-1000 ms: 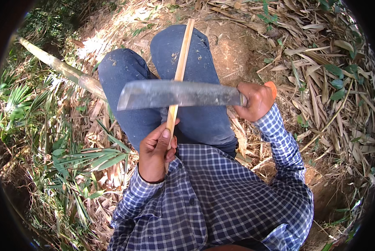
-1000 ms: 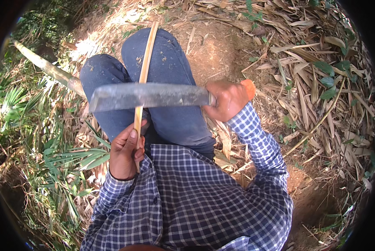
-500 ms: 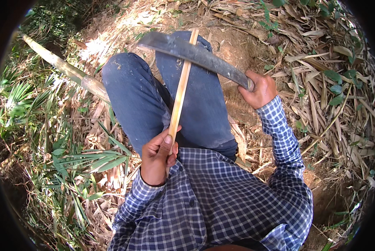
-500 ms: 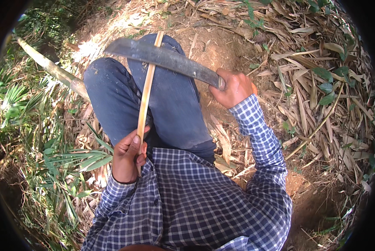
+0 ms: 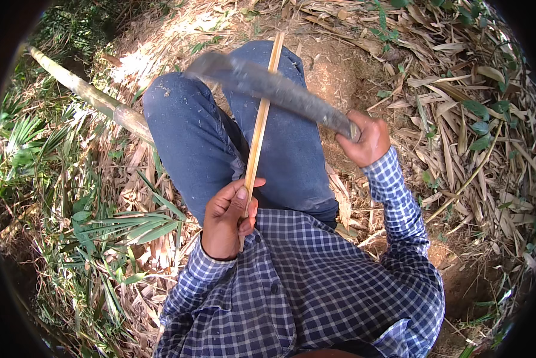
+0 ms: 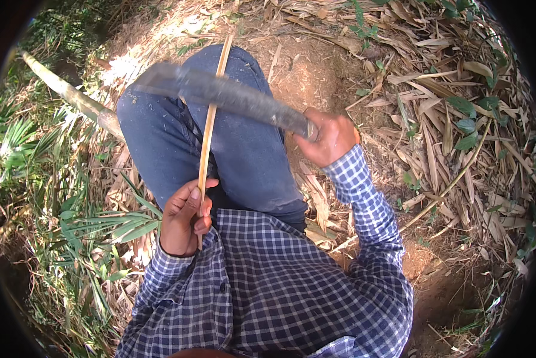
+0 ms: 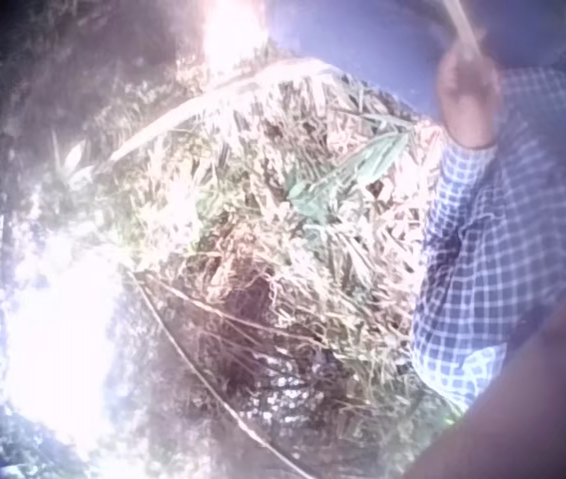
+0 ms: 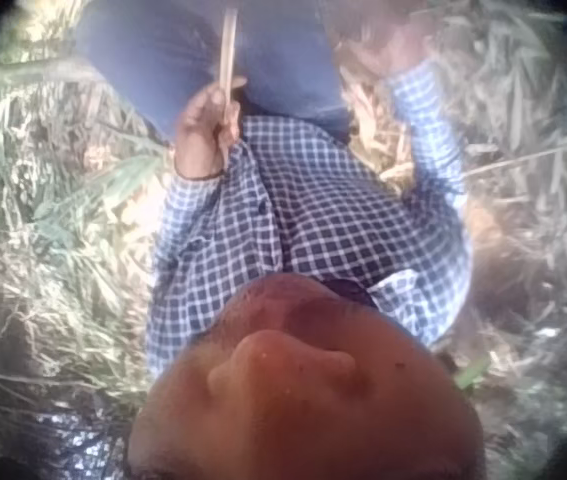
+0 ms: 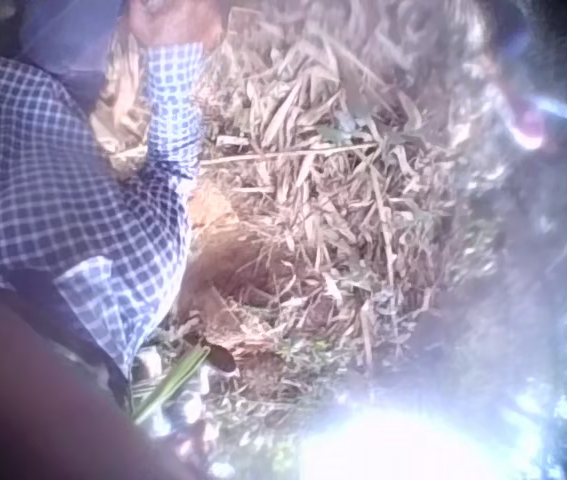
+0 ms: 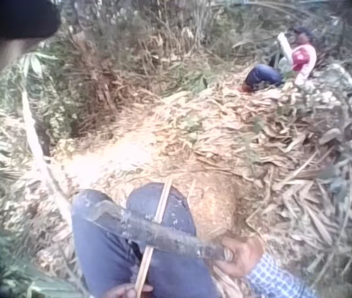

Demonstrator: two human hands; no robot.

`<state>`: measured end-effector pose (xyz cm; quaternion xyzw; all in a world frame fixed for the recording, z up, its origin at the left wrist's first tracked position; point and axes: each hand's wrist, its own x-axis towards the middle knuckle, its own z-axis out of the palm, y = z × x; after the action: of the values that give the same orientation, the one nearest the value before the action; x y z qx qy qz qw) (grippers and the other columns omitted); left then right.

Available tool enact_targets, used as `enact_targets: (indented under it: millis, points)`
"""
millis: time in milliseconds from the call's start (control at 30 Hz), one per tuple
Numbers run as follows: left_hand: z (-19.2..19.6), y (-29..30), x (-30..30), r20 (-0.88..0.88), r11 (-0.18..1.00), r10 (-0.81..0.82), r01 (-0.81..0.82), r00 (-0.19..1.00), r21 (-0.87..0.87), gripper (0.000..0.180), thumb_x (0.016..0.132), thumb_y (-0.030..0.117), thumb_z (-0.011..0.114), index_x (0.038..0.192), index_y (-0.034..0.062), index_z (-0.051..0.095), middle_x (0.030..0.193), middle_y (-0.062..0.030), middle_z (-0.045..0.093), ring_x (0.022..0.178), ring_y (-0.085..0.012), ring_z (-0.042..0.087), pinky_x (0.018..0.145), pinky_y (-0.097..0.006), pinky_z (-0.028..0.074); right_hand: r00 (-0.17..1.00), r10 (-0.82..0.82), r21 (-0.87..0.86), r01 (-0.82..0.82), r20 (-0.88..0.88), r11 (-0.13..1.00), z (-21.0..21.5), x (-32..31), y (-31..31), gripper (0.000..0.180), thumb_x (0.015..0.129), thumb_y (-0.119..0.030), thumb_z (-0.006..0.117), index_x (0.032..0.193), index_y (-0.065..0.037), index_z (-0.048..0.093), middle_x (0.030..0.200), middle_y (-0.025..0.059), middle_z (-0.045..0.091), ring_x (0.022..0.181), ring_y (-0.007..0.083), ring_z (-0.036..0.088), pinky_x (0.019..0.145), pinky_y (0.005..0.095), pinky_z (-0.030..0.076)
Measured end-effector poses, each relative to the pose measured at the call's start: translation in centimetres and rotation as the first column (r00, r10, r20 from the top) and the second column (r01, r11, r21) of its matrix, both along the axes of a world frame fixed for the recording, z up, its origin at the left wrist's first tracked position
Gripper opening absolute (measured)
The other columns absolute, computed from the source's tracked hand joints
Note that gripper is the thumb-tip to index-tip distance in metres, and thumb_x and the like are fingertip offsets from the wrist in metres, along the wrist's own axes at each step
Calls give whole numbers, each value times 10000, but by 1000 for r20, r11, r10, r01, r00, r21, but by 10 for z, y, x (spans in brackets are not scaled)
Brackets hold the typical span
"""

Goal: The person sits cross-legged on the ground in a bamboo grove and uses a large knife to shave a long, thin strip of bamboo. They hold the bamboo strip against their leg and repeatedly scrape the blade along its length to smooth or thin it.

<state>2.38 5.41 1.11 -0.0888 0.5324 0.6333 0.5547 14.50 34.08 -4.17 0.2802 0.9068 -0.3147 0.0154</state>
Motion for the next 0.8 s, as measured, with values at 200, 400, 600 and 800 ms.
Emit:
enact_targets:
  millis: [200,400,600,800]
  points:
    - [-2,5,-6,131,996,33,-44,991,80,348,1056,220,430,1275,-30,535,702,-13,538,452,-33,355,411,-189,303,957,271,48,-267,-106,962,7,17,-22,233,677,-213,742,777,-35,629,629,140,602,543,316,616,504,424,483]
    - [-1,4,-6,138,995,44,-56,990,82,340,1050,221,446,1265,-22,549,695,-2,522,449,-29,334,403,-177,292,978,173,119,-159,-119,980,9,0,-8,227,700,-213,746,764,-34,622,643,141,624,568,340,626,518,423,488]
    - [0,-1,-3,134,998,40,-46,990,44,331,1050,215,445,1261,-13,556,692,-4,525,449,-30,335,403,-177,288,989,139,115,-133,-47,984,5,-3,0,203,719,-219,728,785,-45,646,622,151,628,540,342,628,524,425,505]
    - [0,-7,-4,121,999,26,-30,992,28,319,1053,199,431,1251,-14,562,689,-9,532,451,-32,348,408,-175,286,998,58,121,-54,-32,991,6,-8,11,237,711,-243,716,882,-79,702,633,154,650,577,339,656,577,434,542]
